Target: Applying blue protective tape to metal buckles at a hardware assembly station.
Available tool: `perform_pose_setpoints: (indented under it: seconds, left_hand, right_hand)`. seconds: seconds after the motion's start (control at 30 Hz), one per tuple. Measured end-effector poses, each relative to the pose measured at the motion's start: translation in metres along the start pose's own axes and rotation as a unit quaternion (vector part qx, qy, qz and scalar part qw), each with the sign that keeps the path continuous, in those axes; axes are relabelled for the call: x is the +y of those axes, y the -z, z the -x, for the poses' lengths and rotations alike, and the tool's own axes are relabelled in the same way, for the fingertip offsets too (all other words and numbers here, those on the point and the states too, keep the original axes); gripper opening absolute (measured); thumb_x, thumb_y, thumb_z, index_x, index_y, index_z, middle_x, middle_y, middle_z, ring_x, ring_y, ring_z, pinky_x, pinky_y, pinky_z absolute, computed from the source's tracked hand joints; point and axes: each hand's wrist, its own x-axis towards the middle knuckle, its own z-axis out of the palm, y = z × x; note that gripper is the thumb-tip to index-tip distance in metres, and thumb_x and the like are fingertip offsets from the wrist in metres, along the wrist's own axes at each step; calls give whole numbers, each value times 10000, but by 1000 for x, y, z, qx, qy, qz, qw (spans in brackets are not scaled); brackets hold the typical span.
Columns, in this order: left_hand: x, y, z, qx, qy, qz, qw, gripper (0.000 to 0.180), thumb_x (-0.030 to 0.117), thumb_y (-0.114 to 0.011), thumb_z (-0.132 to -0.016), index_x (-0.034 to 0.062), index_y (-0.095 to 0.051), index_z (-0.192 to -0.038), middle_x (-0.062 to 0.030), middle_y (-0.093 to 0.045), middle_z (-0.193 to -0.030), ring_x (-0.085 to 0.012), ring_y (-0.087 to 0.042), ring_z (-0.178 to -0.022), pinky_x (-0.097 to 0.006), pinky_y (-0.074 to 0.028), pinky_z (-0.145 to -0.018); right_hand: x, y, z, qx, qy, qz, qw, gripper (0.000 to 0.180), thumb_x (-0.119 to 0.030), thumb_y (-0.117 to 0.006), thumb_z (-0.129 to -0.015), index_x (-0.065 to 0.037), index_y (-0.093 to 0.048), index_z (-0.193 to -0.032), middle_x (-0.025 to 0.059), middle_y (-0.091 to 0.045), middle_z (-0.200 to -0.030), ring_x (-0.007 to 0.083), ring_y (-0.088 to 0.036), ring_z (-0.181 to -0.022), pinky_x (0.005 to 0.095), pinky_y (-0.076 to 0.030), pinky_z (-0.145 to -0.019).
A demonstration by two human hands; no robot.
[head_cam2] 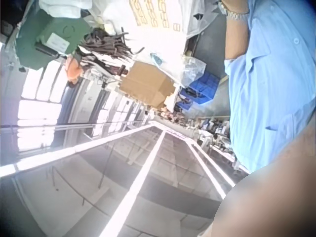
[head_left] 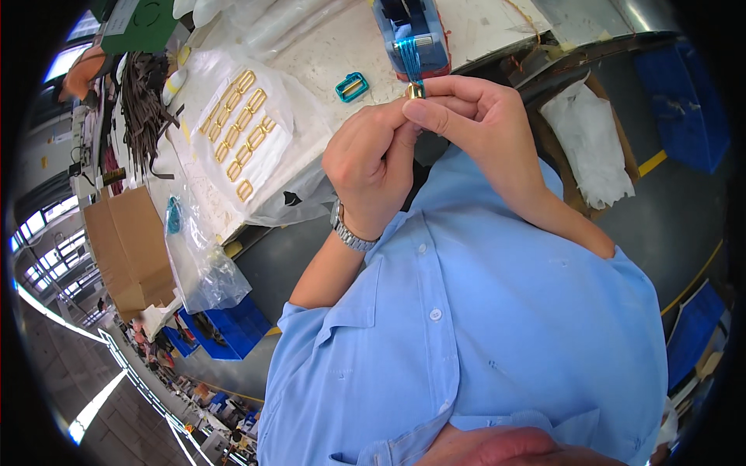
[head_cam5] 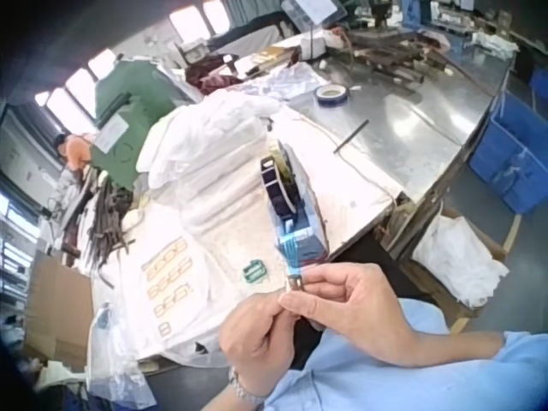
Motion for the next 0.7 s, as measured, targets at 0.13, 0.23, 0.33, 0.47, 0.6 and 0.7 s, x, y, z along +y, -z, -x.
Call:
perform_pose_setpoints:
  seconds: [0.13, 0.23, 0.33, 0.47, 0.6, 0.7]
  left_hand:
    - [2, 0, 1, -30, 145, 118, 982, 108, -25, -701, -1022, -69, -764, -1098, -89, -752, -871, -137, -724, -743, -263, -589, -683]
    - [-11, 1, -14, -70, 225, 194, 952, 113, 37, -741, -991, -44, -772, -1064, -56, -759, -806, -101, -717, -684, -251, -558, -633]
    - [-11, 9, -45, -131, 286, 250, 916, 162, 91, -740, -1020, -69, -765, -1031, -60, -743, -800, -110, -709, -685, -267, -594, -641]
    - [-24, 19, -64, -207, 354, 302, 861, 216, 151, -726, -1050, -61, -753, -1019, -62, -719, -813, -128, -696, -667, -286, -624, -644]
    - [-34, 24, -73, -246, 395, 318, 826, 219, 182, -713, -1062, -34, -745, -1047, -43, -696, -818, -113, -672, -651, -285, -606, -606]
    - [-35, 30, -80, -258, 430, 342, 795, 222, 190, -736, -1046, -31, -751, -1031, -37, -687, -801, -112, -663, -632, -281, -607, -595]
  right_hand:
    - [10, 2, 6, -7, -24, -32, 999, 328, -220, -793, -1020, 40, -770, -1218, 44, -809, -956, 27, -670, -837, 200, -496, -671]
    - [19, 8, 3, -19, -36, -58, 997, 336, -232, -760, -1043, 36, -759, -1246, 43, -806, -988, 45, -698, -898, 203, -523, -726]
    - [25, 19, -4, -39, -45, -43, 997, 341, -220, -731, -1056, 46, -742, -1269, 63, -799, -1059, 88, -732, -968, 235, -566, -830]
    - [29, 27, -15, -71, -18, -9, 997, 365, -122, -733, -1020, 66, -692, -1331, 104, -787, -1133, 168, -763, -1039, 311, -592, -969]
    - [27, 29, -25, -89, 56, 8, 994, 438, -54, -761, -973, 75, -654, -1378, 135, -787, -1168, 206, -765, -1092, 340, -599, -1008]
    - [27, 31, -30, -95, 36, 9, 995, 447, -44, -778, -958, 78, -656, -1370, 154, -788, -1181, 211, -769, -1092, 337, -607, -1000]
